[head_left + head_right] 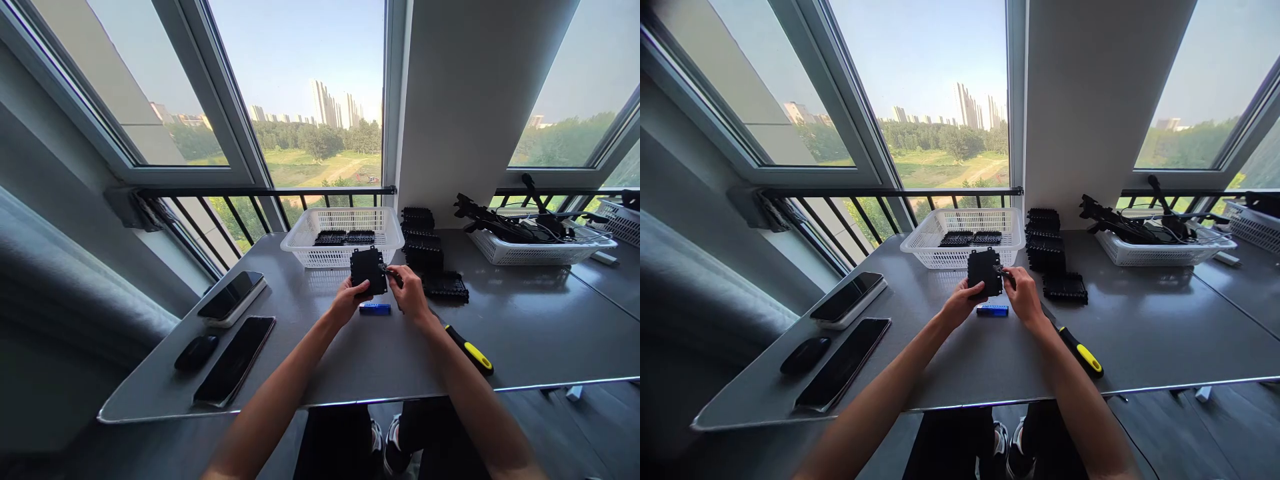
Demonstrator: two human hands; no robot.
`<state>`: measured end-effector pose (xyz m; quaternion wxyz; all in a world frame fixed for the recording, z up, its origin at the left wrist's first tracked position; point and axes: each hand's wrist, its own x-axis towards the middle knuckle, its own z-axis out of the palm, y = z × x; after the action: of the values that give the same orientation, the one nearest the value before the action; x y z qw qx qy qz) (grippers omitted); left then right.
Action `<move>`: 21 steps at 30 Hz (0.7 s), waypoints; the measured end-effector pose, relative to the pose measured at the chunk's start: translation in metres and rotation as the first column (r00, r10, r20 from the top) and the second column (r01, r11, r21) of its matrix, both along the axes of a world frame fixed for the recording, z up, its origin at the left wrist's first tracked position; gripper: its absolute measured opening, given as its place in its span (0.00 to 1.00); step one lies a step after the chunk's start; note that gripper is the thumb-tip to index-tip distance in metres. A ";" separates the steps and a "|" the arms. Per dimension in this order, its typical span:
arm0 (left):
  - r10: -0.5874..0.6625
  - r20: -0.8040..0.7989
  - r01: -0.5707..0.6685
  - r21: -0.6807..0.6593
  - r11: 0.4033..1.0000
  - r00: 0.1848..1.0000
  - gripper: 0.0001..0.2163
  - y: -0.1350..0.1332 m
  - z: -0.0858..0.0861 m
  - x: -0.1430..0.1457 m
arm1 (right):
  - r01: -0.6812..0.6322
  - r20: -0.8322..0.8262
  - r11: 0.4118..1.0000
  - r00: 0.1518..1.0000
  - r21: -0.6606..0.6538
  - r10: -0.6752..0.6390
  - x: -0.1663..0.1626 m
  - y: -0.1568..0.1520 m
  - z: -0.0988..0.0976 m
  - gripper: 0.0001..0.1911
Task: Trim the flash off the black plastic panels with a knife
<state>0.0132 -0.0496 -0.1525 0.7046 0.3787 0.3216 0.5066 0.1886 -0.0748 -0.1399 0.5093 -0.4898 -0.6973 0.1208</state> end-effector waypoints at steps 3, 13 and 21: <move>0.010 0.005 -0.010 0.010 1.000 1.000 0.18 0.001 0.000 0.000 | -0.016 0.010 1.000 1.000 0.024 0.016 -0.001 -0.003 0.001 0.16; 0.066 0.008 -0.066 0.029 0.997 0.998 0.19 0.002 -0.001 -0.001 | -0.062 0.130 0.998 0.990 0.007 0.060 -0.003 0.000 -0.006 0.20; 0.114 0.017 -0.115 0.049 0.992 0.993 0.21 0.008 -0.002 -0.006 | -0.061 0.114 0.998 0.992 -0.007 0.061 -0.005 -0.003 -0.002 0.14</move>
<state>0.0074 -0.0416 -0.1544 0.6671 0.3734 0.3250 0.5568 0.1834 -0.0778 -0.1418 0.4638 -0.4752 -0.7396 0.1092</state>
